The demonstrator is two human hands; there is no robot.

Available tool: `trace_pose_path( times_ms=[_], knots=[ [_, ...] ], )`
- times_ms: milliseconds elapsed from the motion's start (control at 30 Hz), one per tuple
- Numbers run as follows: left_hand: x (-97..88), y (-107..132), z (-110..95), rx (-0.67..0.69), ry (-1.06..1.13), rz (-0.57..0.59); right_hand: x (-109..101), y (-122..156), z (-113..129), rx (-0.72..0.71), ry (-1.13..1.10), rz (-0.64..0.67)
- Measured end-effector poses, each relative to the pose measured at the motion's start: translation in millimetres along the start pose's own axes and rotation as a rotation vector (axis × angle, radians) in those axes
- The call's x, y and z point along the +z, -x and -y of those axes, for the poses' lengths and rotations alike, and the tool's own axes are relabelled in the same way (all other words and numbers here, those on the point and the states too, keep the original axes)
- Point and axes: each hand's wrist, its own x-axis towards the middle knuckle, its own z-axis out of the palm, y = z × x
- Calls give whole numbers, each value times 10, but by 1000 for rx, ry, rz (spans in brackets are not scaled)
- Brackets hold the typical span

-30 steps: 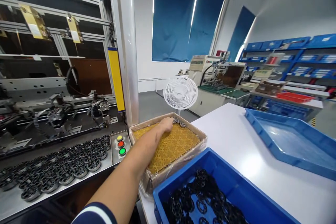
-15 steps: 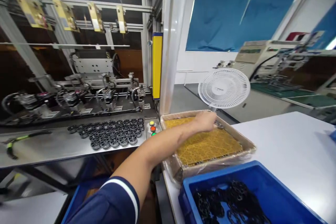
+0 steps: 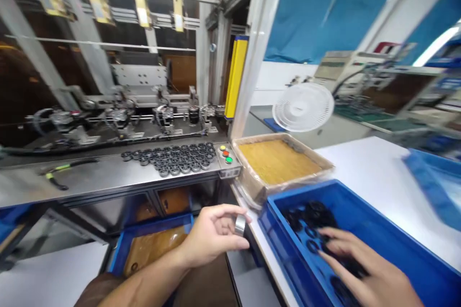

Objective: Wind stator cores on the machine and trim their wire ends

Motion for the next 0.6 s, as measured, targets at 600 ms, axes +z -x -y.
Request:
trace_pose_path(
  times_ms=[600],
  knots=[
    [479,353,267,-43,30,137,230,269,1001,-397,-395,-87]
  ],
)
